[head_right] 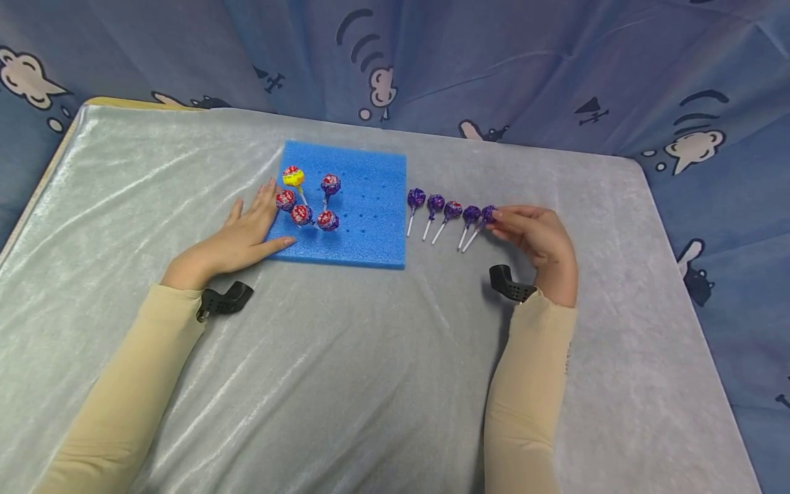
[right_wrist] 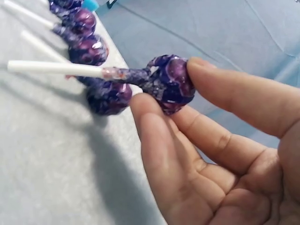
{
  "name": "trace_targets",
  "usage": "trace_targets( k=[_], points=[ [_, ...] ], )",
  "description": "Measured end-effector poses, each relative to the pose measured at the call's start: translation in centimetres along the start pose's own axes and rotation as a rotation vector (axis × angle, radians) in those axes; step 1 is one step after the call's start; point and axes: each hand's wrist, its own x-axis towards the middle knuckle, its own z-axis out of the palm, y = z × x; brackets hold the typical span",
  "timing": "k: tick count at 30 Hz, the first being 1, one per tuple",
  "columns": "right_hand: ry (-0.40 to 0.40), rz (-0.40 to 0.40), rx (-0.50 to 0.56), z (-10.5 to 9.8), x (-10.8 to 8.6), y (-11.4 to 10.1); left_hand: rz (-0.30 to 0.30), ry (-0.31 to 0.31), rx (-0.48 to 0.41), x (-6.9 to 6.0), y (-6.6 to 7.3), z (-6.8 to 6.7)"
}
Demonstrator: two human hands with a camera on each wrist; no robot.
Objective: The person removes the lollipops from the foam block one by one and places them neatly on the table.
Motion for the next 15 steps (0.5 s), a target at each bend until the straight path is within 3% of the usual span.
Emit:
trace_targets(
  k=[5,9,15],
  points=[
    [-0.023,-0.007,0.050,-0.4,0.3,0.7,0.001,-0.002,-0.002,0.0,0.0,0.0],
    [0.057,-0.011,-0.019,-0.4,0.6,1.1,0.001,-0.004,-0.002,0.0,0.0,0.0],
    [0.154,-0.078,-0.133,-0.2,1.0,1.7,-0.005,-0.006,-0.004,0.0,0.0,0.0]
  ],
)
